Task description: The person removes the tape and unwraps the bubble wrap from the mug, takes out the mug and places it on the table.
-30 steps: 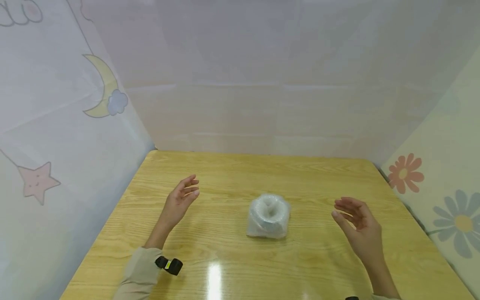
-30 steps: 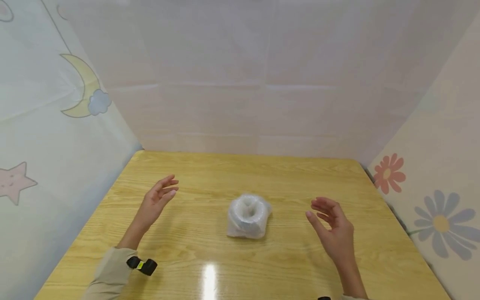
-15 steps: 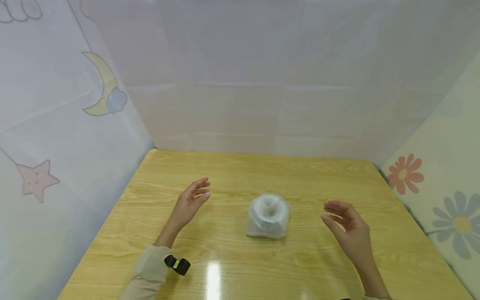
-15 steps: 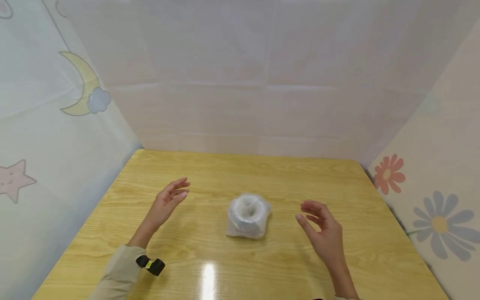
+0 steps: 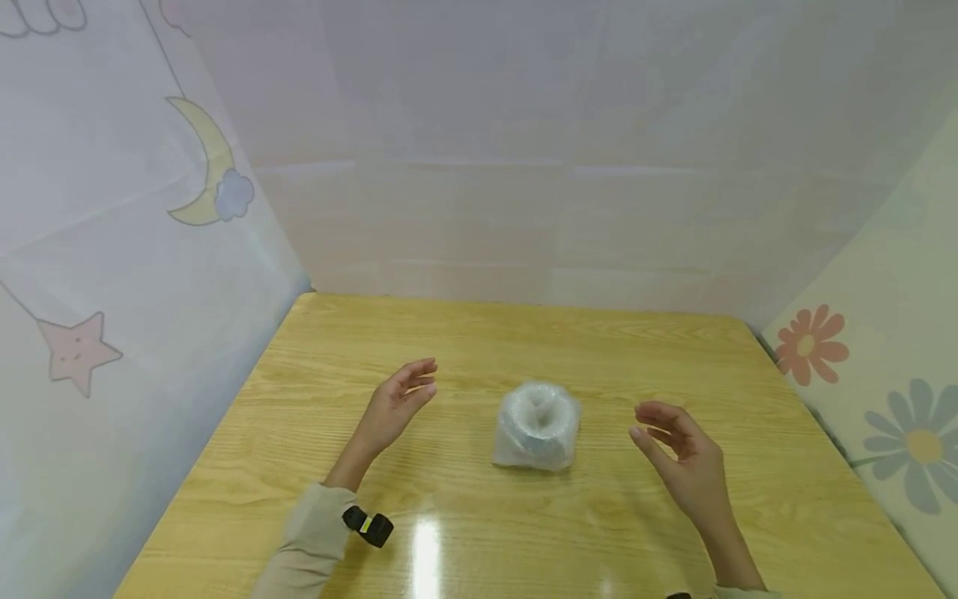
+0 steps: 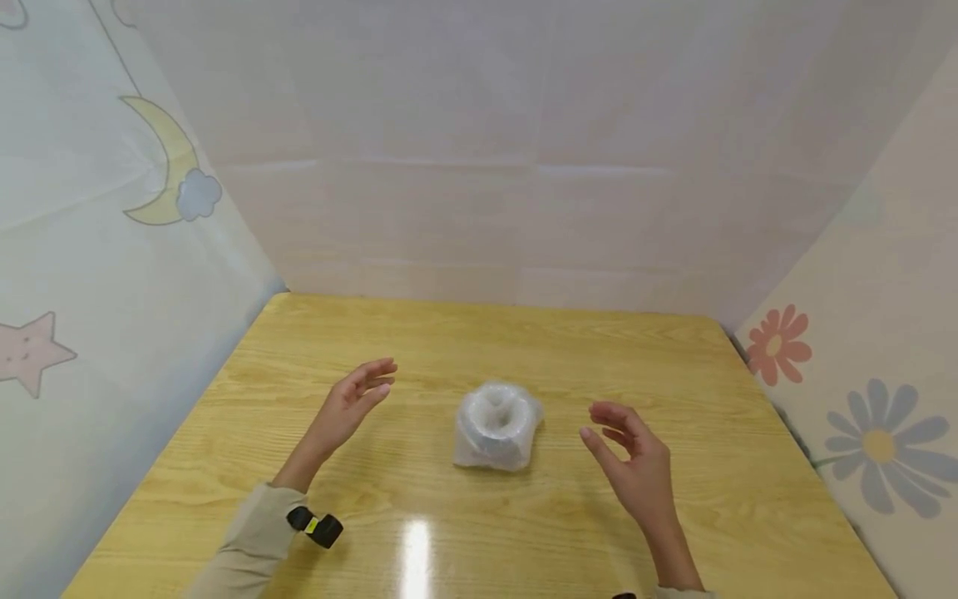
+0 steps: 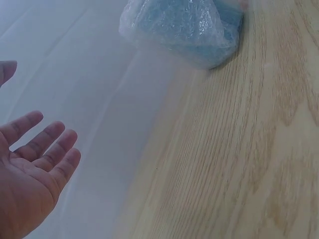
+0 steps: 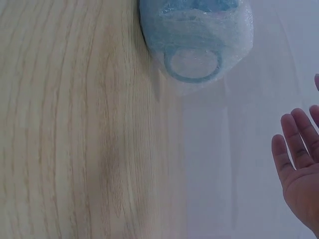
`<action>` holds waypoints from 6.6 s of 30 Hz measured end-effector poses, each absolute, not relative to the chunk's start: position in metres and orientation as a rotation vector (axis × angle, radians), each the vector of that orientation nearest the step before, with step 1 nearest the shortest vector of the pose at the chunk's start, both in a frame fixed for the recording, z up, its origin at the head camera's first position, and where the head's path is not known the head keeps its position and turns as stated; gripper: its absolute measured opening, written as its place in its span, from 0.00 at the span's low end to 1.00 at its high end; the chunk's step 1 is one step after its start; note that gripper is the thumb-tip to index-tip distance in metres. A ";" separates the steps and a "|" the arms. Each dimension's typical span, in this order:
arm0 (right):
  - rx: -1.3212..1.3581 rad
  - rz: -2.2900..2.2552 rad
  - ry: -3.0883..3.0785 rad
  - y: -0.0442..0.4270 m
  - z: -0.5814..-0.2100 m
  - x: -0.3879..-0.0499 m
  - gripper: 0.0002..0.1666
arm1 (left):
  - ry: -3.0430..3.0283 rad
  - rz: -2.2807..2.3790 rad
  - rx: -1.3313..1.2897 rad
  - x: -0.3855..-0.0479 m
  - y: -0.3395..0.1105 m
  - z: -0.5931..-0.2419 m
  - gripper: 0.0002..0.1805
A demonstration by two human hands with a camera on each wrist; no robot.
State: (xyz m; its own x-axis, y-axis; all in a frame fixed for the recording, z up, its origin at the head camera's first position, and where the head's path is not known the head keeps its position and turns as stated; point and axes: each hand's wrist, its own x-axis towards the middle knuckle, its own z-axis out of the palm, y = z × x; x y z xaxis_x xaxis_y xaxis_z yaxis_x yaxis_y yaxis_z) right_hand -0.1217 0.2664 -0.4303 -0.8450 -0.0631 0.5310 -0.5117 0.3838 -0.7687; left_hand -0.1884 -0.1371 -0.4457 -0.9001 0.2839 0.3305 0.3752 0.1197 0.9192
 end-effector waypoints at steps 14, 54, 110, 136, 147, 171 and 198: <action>0.463 1.447 -2.280 0.264 -0.435 -0.120 0.17 | -2.260 -1.959 -0.666 -0.189 -0.124 -0.446 0.26; 0.467 1.468 -2.409 0.236 -0.462 -0.114 0.15 | -2.381 -2.094 -0.724 -0.167 -0.074 -0.437 0.33; 0.620 1.351 -2.457 0.221 -0.474 -0.120 0.14 | -2.247 -2.327 -0.675 -0.164 -0.034 -0.442 0.32; 0.941 1.486 -2.542 0.221 -0.465 -0.108 0.05 | -2.243 -2.359 -0.666 -0.165 -0.033 -0.443 0.33; 0.968 1.487 -2.511 0.222 -0.467 -0.107 0.06 | -2.260 -2.352 -0.615 -0.174 -0.030 -0.464 0.34; 0.810 1.329 -2.259 0.219 -0.456 -0.123 0.20 | -2.423 -1.483 -0.797 -0.159 -0.030 -0.457 0.34; 0.673 1.256 -2.453 0.225 -0.463 -0.141 0.45 | -2.497 -0.975 -1.070 -0.158 -0.028 -0.442 0.30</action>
State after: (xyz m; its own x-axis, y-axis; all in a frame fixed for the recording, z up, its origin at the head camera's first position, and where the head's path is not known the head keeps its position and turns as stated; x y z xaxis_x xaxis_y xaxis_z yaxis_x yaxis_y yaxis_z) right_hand -0.1412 0.2252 -0.4629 -0.8437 -0.2679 0.4651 -0.5340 0.5070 -0.6766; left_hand -0.1580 -0.0284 -0.4422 -0.6974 0.5456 0.4647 0.7162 0.5051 0.4816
